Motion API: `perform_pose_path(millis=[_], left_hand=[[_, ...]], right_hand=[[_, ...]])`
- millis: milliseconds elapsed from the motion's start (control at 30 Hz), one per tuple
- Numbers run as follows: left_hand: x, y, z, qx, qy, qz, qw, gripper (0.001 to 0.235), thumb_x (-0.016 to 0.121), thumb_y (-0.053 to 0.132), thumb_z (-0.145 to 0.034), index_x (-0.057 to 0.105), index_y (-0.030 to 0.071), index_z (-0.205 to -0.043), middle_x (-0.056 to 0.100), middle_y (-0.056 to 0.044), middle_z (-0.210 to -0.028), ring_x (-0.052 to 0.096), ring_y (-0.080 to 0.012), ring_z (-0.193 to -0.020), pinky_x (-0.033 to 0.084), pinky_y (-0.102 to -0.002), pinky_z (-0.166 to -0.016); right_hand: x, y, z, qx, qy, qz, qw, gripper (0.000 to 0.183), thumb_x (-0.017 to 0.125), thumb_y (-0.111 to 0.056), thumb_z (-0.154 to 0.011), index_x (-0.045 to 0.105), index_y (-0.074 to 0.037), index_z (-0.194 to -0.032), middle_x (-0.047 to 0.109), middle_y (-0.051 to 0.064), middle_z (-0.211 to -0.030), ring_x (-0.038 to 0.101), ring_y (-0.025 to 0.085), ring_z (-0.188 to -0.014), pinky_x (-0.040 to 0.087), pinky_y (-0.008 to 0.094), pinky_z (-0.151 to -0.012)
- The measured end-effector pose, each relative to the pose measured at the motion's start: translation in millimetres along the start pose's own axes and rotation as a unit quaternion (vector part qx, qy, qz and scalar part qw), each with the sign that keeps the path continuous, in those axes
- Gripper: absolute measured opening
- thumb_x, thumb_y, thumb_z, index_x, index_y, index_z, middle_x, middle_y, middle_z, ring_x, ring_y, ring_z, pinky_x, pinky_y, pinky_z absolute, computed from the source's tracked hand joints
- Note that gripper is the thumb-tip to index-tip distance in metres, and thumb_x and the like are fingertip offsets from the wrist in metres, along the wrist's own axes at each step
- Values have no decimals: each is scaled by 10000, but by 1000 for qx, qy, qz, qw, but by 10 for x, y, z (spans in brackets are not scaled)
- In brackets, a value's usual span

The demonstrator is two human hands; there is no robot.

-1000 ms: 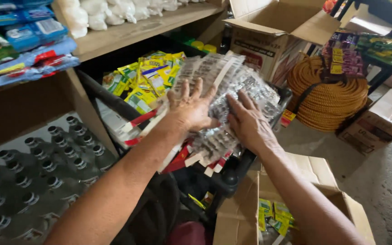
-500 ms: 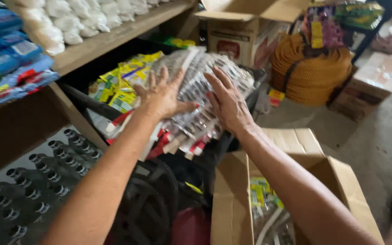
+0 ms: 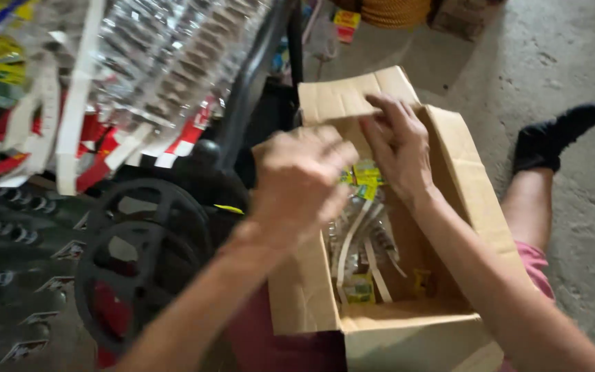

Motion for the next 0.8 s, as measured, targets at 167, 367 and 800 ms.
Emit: perform_pose_path(millis=[167, 367, 800], left_hand=[[2175, 46, 277, -243, -37, 361, 900, 384, 759, 272, -793, 759, 128, -1149, 725, -173, -1176, 681, -365, -1151, 533, -448, -1000], [3558, 274, 965, -406, -308, 182, 841, 365, 726, 300, -878, 756, 64, -1155, 708, -227, -1203, 670, -416, -1141, 552, -483, -948], [3846, 74, 1231, -509, -281, 214, 785, 307, 744, 197, -835, 769, 128, -1134, 732, -170, -1145, 686, -365, -1065, 547, -474, -897]], right_hand=[[-68, 1211, 1008, 126, 100, 6, 987, 311, 689, -146, -1015, 645, 4, -1284, 711, 169, -1218, 671, 222, -1115, 540, 341, -989], [272, 3084, 2353, 392, 61, -53, 916, 478, 675, -366, -980, 637, 18, -1263, 708, 147, -1113, 639, 201, -994, 495, 273, -851], [576, 2994, 2505, 599, 81, -258, 753, 479, 610, -476, -989, 674, -97, -1273, 721, 56, -1187, 641, 210, -1046, 518, 401, -913]])
Point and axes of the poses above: each hand's wrist, its own z-axis away from the middle knuckle, its own x-axis out of the palm, y = z × x, the point moved 8 cm from there along -z, towards the middle knuckle
